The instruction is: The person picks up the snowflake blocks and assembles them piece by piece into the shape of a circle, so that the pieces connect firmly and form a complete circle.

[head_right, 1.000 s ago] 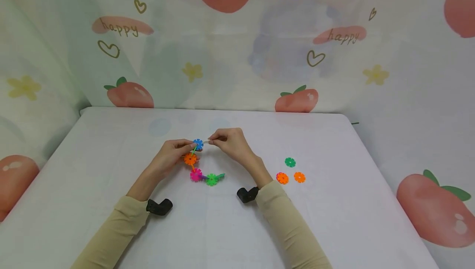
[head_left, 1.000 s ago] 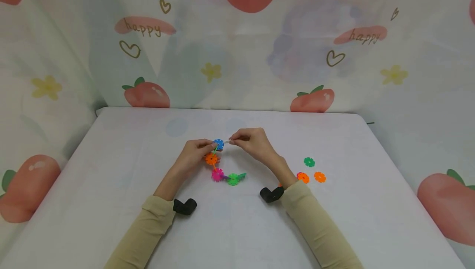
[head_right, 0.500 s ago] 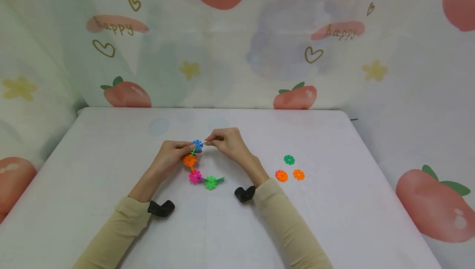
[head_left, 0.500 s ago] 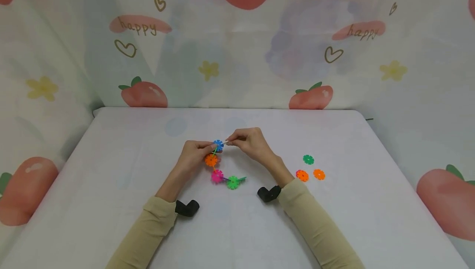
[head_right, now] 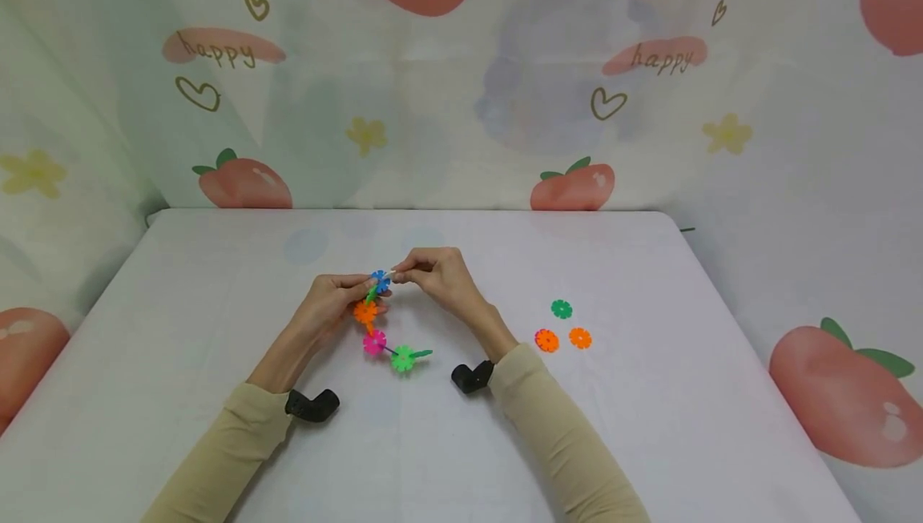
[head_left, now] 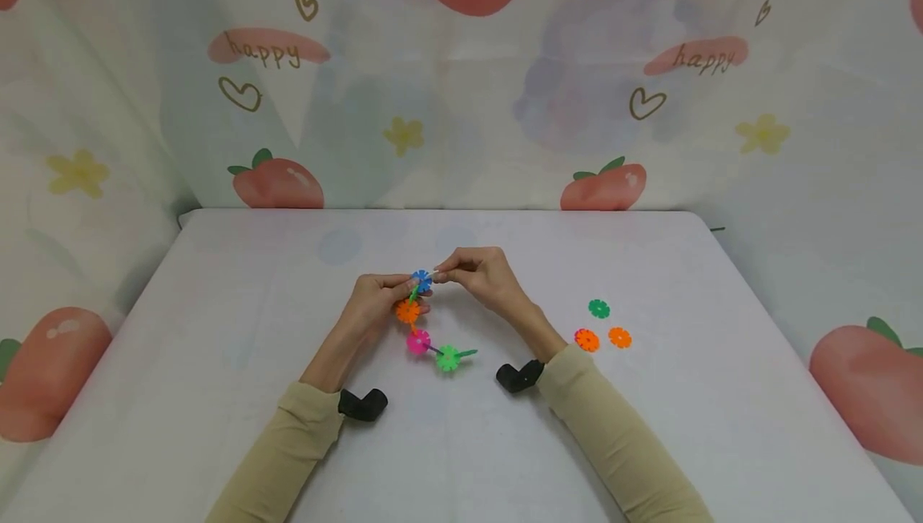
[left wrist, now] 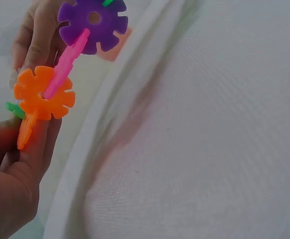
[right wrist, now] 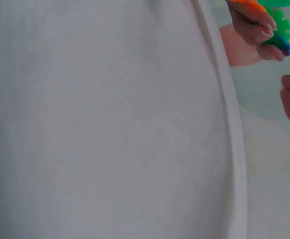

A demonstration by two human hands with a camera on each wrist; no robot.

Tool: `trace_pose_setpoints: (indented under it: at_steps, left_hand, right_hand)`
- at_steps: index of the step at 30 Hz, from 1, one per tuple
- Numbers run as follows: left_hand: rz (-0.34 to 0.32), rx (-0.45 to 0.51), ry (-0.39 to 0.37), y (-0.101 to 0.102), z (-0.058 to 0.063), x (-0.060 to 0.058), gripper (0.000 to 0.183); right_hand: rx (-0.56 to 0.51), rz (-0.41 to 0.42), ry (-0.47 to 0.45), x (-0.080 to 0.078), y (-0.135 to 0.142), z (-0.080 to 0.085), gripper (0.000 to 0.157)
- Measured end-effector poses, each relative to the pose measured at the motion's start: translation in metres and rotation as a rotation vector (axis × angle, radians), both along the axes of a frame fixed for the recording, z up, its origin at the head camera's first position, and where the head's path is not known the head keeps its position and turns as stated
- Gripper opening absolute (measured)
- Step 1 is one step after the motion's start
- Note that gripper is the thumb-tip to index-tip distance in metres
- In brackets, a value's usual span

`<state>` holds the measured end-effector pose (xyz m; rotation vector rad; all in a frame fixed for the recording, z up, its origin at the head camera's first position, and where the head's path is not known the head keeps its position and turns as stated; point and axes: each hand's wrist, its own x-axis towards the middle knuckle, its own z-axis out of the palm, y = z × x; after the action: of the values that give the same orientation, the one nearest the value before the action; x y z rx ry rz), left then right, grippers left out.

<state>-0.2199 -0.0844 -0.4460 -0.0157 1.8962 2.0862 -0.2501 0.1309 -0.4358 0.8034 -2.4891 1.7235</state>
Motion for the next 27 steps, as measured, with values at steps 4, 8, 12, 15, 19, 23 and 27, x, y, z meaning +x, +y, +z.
trace_pose_setpoints:
  at_steps: [4,8,12,15,19,23,27]
  left_hand:
    - [0.012,-0.018,0.018,0.000,0.002,0.000,0.032]
    - [-0.010,-0.048,0.055,0.001,0.005,0.001,0.028]
    - [-0.049,-0.059,0.077,0.000,0.006,0.001,0.029]
    - [-0.066,-0.090,0.065,-0.002,0.005,0.001,0.034]
    - [-0.111,-0.141,0.053,-0.005,0.007,0.000,0.045]
    - [-0.139,-0.181,0.034,-0.008,0.006,-0.002,0.047]
    - [-0.132,-0.171,0.005,-0.009,0.006,-0.002,0.046]
  right_hand:
    - [0.049,-0.007,0.023,-0.002,-0.002,0.002,0.006]
    - [0.151,-0.024,0.056,-0.002,0.003,0.008,0.017]
    - [0.243,-0.028,0.082,0.001,0.015,0.014,0.024]
    - [0.325,-0.021,0.116,0.006,0.029,0.018,0.022]
    - [0.423,-0.008,0.143,0.016,0.052,0.021,0.021]
    - [0.469,0.027,0.144,0.028,0.077,0.021,0.020]
    - [0.498,0.053,0.157,0.040,0.097,0.020,0.019]
